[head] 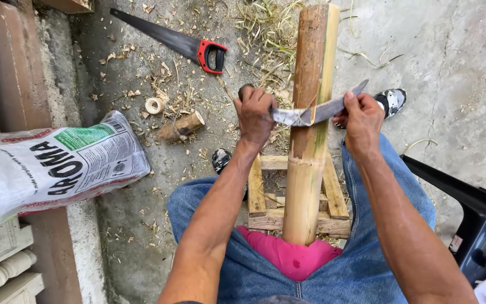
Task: Shave or scrape the outer layer of a bamboo stalk using a curved blade or drawknife.
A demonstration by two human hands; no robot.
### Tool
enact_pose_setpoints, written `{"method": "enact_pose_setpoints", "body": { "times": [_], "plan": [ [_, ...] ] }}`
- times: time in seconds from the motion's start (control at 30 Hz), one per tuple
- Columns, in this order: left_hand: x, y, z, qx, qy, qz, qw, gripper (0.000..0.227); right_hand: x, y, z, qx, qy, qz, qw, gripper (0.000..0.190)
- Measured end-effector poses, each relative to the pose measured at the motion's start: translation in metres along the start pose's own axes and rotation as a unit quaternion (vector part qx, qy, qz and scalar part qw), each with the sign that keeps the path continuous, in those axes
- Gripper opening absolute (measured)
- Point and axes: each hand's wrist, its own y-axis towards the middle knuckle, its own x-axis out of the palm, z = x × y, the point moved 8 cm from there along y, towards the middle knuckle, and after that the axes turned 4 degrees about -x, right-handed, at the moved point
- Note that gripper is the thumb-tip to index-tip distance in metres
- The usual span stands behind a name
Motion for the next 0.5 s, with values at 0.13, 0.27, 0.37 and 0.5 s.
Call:
{"method": "enact_pose_setpoints", "body": {
  "times": [0.13, 0.27, 0.37, 0.5],
  "plan": [
    [0.026, 0.044, -0.016, -0.012, 0.004, 0.002, 1.000, 0.021, 0.012, 0.054, -0.014, -0.004, -0.018, 0.003, 1.000, 0.022],
    [0.046, 0.102, -0.032, -0.028, 0.001, 0.034, 0.999, 0.021, 0.028, 0.131, -0.025, -0.028, -0.007, -0.014, 1.000, 0.022],
    [0.082, 0.151, -0.056, -0.044, 0.014, 0.039, 0.998, 0.024, 0.042, 0.196, -0.034, -0.044, 0.007, -0.035, 0.998, 0.019],
    [0.099, 0.176, -0.058, -0.055, 0.074, 0.035, 0.995, 0.021, 0.043, 0.250, -0.019, -0.027, 0.023, -0.044, 0.998, 0.012]
  ]
}}
